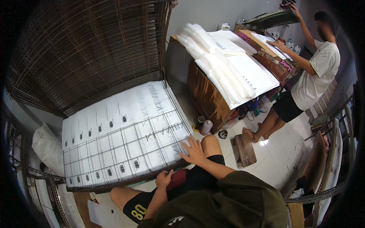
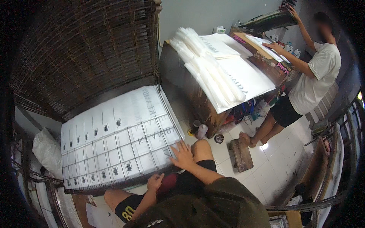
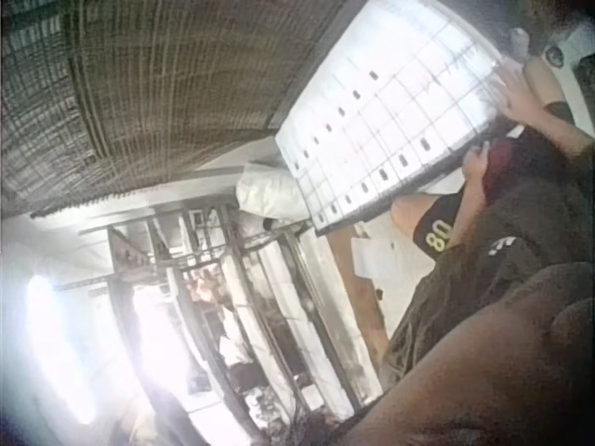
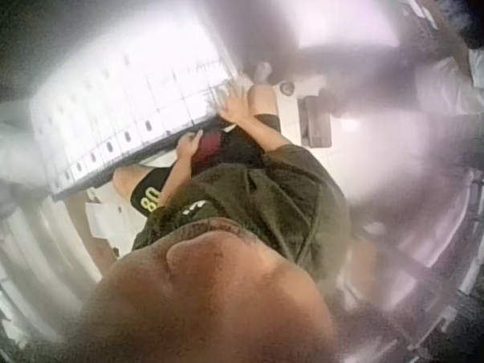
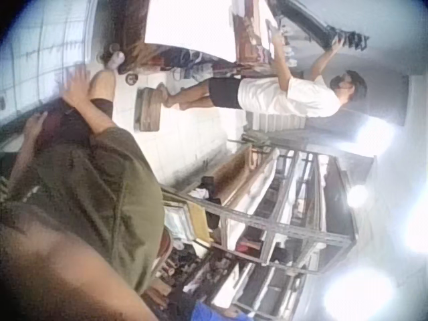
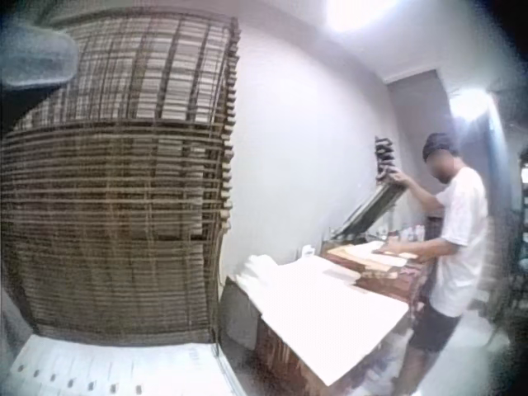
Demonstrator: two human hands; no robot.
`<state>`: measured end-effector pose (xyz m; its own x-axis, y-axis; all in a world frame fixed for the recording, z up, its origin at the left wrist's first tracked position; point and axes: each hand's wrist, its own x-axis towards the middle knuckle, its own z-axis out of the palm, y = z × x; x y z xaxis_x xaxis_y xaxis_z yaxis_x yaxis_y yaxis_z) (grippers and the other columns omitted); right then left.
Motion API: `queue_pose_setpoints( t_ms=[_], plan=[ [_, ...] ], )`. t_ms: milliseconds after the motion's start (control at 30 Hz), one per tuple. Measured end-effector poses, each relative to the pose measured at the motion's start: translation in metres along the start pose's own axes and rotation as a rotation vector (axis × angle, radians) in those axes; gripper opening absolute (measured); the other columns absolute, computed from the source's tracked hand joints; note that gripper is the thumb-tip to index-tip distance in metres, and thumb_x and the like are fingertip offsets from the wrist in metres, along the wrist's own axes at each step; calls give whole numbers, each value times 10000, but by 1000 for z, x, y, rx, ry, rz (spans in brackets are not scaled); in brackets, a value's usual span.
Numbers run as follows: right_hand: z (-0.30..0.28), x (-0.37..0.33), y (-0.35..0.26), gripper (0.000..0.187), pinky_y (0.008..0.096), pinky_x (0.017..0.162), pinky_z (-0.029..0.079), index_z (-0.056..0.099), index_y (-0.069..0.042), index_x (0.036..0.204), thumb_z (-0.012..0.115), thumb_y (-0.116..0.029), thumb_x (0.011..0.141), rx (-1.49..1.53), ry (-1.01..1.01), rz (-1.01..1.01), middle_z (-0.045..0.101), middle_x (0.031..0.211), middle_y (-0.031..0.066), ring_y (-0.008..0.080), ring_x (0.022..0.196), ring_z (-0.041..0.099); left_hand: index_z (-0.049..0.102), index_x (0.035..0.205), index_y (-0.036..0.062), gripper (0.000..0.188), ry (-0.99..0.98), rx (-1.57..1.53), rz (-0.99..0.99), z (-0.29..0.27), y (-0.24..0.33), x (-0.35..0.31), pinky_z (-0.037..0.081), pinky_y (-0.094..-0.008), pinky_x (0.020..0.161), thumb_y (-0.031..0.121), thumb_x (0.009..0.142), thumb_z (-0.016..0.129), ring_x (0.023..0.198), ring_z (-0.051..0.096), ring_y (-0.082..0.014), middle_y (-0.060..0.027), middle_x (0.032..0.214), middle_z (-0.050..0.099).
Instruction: The person sits on the floor and repeatedly picks up white paper sheets from a nearby table, placing them onto a large stack on a metal rack. The person aligns each sheet before adding it to the pile. A coworker is visible in the background working at a separate table.
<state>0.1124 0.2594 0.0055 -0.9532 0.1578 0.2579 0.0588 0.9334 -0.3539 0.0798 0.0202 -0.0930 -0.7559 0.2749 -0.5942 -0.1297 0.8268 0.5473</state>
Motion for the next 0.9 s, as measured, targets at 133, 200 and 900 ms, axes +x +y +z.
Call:
queue_pose_setpoints(
  t_ms=[133, 200, 900],
  plan=[
    [-98, 17, -34, 530, 408, 952, 406, 546, -46, 1235, 667, -316, 795, 461, 128, -262, 602, 1176, 141, 311, 1103, 553, 628, 1120, 25, 641, -207, -238, 17, -14, 5, -2, 473, -354, 859, 577, 795, 608, 1007, 620, -292, -193, 1045, 650],
    [-150, 30, -40, 514, 370, 904, 440, 547, -21, 1219, 672, -271, 788, 538, 262, -287, 603, 1161, 152, 289, 1061, 577, 560, 1223, 10, 756, -257, -105, 235, -15, -1, -10, 422, -366, 957, 617, 775, 602, 1102, 568, -330, -233, 1150, 600],
    [-334, 267, 200, 1024, 468, 1051, 321, 144, 98, 1375, 809, -193, 654, 1473, 1398, 595, 402, 1375, 184, 323, 1244, 402, 600, 1013, -40, 413, 797, -8, 341, -132, -102, -174, 437, -434, 871, 257, 755, 728, 991, 558, -383, -230, 1022, 586]
  ],
)
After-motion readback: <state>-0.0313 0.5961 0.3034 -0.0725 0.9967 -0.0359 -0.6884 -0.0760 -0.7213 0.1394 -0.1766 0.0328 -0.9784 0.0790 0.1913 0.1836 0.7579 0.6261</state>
